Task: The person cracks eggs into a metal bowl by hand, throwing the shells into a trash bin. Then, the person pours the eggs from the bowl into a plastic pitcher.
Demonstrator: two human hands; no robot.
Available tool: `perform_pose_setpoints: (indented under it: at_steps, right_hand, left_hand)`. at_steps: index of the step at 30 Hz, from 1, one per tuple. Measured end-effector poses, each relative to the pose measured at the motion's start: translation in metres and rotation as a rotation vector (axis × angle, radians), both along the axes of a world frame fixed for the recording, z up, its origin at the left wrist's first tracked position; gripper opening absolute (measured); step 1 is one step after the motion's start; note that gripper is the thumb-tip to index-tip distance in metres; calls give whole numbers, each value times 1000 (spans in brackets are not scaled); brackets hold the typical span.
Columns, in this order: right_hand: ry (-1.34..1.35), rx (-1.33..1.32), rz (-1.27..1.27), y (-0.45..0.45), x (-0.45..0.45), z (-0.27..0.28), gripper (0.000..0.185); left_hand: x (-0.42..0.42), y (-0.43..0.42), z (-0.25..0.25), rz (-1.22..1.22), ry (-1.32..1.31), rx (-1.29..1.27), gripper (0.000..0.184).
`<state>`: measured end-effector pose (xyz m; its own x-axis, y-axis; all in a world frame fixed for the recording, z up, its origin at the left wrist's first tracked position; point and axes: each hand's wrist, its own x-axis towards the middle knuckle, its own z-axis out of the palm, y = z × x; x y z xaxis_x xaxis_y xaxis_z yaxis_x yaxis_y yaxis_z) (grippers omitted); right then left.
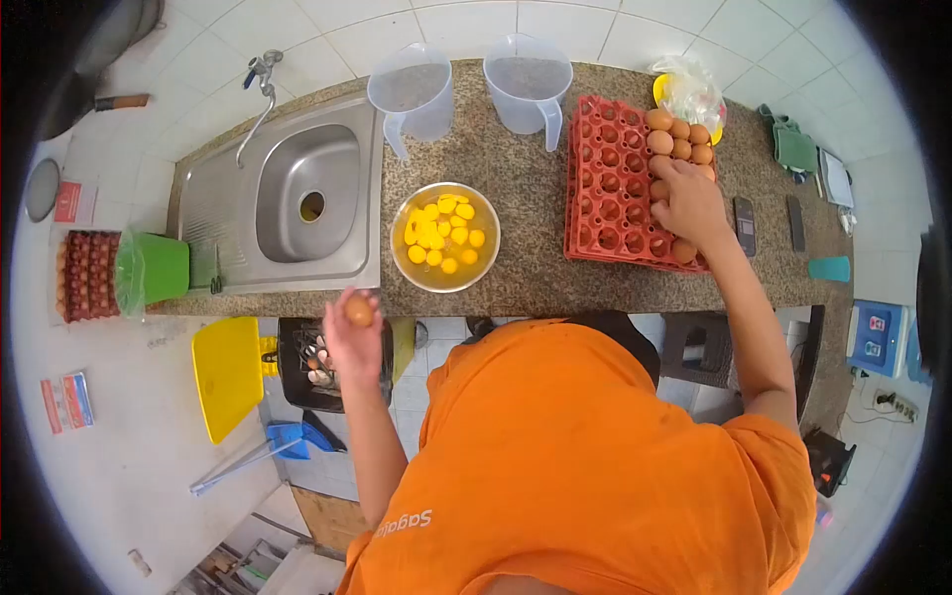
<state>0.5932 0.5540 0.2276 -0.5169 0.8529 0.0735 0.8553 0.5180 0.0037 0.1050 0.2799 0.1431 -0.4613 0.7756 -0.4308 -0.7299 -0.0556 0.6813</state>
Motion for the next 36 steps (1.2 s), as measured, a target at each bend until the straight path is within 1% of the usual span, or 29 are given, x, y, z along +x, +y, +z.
perform_pose_setpoints:
  at_steps: [1, 4, 7, 10, 13, 15, 17, 19, 20, 22, 23, 24, 25, 26, 27, 28, 29, 30, 31, 33, 34, 36]
  right_hand:
    - [2, 49, 51, 1, 4, -7, 41]
    - [-33, 71, -102, -12, 0, -14, 44]
    - [172, 2, -122, -4, 3, -7, 44]
    - [231, -34, -310, -2, 5, -13, 41]
    - [951, -91, -423, -19, -42, -27, 38]
    - [1365, -184, -129, -46, -112, -22, 36]
    - [1261, -126, 158, -67, -168, -36, 39]
    - [1131, -173, 373, -84, -210, -57, 38]
    - [1125, -213, 349, -89, -219, -66, 37]
    - [1105, -288, 306, -92, -232, -80, 34]
    - [1222, -520, 255, -87, -237, -86, 35]
    - [1326, -763, 194, -81, -242, -88, 35]
    - [1418, -1009, 124, -76, -245, -90, 36]
    - [1422, -1088, 141, -70, -246, -93, 36]
    - [1427, -1224, 72, -64, -247, -96, 36]
    - [1428, -1359, -1, -56, -249, -99, 35]
    - [1424, -1489, -73, -51, -251, -102, 35]
    - [1380, -1521, -44, -50, -251, -94, 33]
    - [1314, -1459, 33, -50, -252, -93, 34]
    - [1182, -1325, 178, -45, -252, -93, 34]
    - [1040, -1166, 257, -40, -252, -95, 35]
    - [750, -845, 394, -29, -252, -100, 39]
  left_hand:
    - [13, 11, 8, -63, 3, 36, 57]
    - [35, 29, 19, -174, 24, 74, 57]
    - [46, 38, 23, -220, -37, 116, 58]
    - [55, 46, 22, -226, -47, 112, 61]
    - [67, 63, 19, -265, -47, 124, 64]
    - [78, 75, 20, -296, -55, 116, 66]
    - [93, 92, 23, -328, -79, 109, 67]
    - [108, 108, 34, -379, -140, 160, 61]
    - [110, 111, 38, -405, -173, 187, 58]
    - [104, 110, 33, -436, -23, 147, 56]
    - [99, 110, 24, -445, 50, 128, 55]
    - [90, 111, 20, -442, 22, 104, 53]
    - [82, 110, 15, -486, 204, 69, 54]
    - [75, 110, 10, -530, 385, 33, 57]
    - [72, 110, 12, -576, 565, -8, 61]
    - [70, 113, 10, -532, 770, 99, 61]
    - [64, 117, 8, -555, 881, 93, 57]
    - [57, 120, 7, -575, 993, 87, 53]
    - [50, 120, 6, -594, 1105, 79, 49]
    - [43, 121, 12, -597, 1228, 77, 42]
    - [42, 121, 19, -603, 1285, 74, 39]
    - [39, 123, 32, -628, 1548, 20, 41]
